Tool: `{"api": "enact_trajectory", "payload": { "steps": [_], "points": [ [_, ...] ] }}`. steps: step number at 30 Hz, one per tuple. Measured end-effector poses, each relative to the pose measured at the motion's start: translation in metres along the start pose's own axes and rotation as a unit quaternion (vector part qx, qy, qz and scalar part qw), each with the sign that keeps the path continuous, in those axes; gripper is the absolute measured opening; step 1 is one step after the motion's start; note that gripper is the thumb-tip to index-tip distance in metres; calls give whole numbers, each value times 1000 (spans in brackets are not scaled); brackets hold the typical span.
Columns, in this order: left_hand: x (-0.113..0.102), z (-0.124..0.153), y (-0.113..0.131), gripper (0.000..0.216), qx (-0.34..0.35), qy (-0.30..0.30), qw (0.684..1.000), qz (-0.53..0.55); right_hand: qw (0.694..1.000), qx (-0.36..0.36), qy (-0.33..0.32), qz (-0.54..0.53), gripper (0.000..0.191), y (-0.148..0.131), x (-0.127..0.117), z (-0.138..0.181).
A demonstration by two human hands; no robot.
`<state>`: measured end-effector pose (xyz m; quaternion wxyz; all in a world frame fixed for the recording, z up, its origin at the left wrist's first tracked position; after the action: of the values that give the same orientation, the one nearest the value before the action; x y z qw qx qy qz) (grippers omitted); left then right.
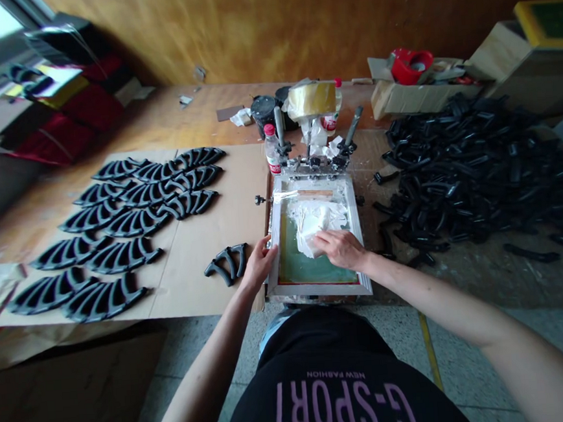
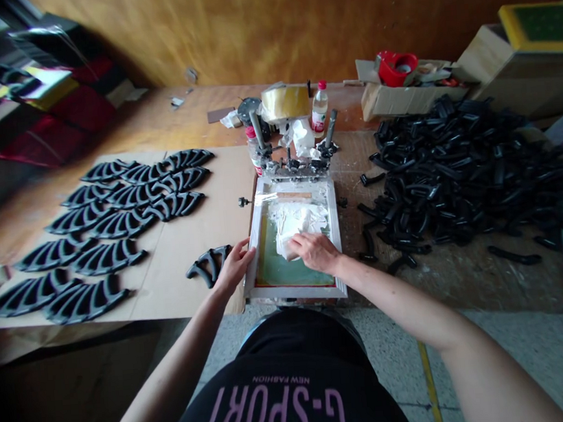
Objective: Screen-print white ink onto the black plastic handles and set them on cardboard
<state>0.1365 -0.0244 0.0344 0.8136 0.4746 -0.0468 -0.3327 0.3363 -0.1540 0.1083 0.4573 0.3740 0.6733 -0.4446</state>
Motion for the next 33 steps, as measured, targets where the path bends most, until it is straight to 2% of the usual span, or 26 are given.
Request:
{"api": "enact_trajectory", "payload": {
  "steps": [2,4,6,9,11,13,14,15,17,18,20,22,23,24,26,27,29,31,32,33],
  "points": [
    [0,1,2,61,2,3,1000,1,1000,-6,-13,-18,22,-5,3,1],
    [-1,5,8,62,1,3,1000,7,999,27,7,-30,17,1,-6,-8],
    [-4,13,19,67,-3,-7,1000,15,995,72,55,-33,28,18,-25,-26],
    [-12,31,45,70,-1,-22,999,29,984,131,122,-21,52,57,-61,-48],
    [-17,43,68,64,6,-27,998,61,969,179,170,-7,55,90,-85,-41],
    [-21,52,96,56,34,-28,993,113,942,250,225,7,48,120,-101,-15],
    [-22,54,113,54,69,-24,986,147,927,292,235,8,45,131,-102,2],
    [-23,56,132,50,113,-24,977,180,917,329,226,3,43,139,-98,18],
    [-22,55,168,45,194,-28,952,233,912,373,171,-21,40,139,-74,41],
    [-20,53,183,45,215,-35,943,251,918,370,135,-38,39,132,-56,46],
    [-13,47,198,49,218,-37,936,273,943,317,79,-61,35,107,-17,45],
    [-2,43,190,53,196,-21,933,300,965,256,37,-46,28,78,14,35],
    [8,43,176,54,166,-27,938,304,968,246,21,-35,24,66,25,29],
    [22,43,157,53,112,-52,948,294,967,253,13,-28,19,55,33,25],
    [59,48,105,52,-48,-143,959,240,954,297,22,-36,14,36,37,17],
    [76,54,78,51,-125,-187,950,217,950,306,39,-51,13,24,36,13],
    [92,64,40,46,-193,-213,930,230,958,255,82,-97,11,-1,28,2],
    [83,63,21,40,-182,-175,930,265,968,170,113,-148,13,-17,18,-3],
    [68,59,16,39,-164,-141,939,268,967,155,122,-159,15,-15,13,1],
    [46,53,10,39,-147,-97,950,256,965,174,126,-152,17,-4,8,11]
  ]
}}
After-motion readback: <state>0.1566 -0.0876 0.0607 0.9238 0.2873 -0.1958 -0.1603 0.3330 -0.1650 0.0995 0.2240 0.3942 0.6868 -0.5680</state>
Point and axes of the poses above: each hand's wrist, its own z-axis away from the middle knuckle, its own x-axis out of the palm, y = z × x, the point moved 5 cm from there along -z, towards the middle knuckle, and after that the axes turned 12 degrees about -x, right-handed, at the moved point
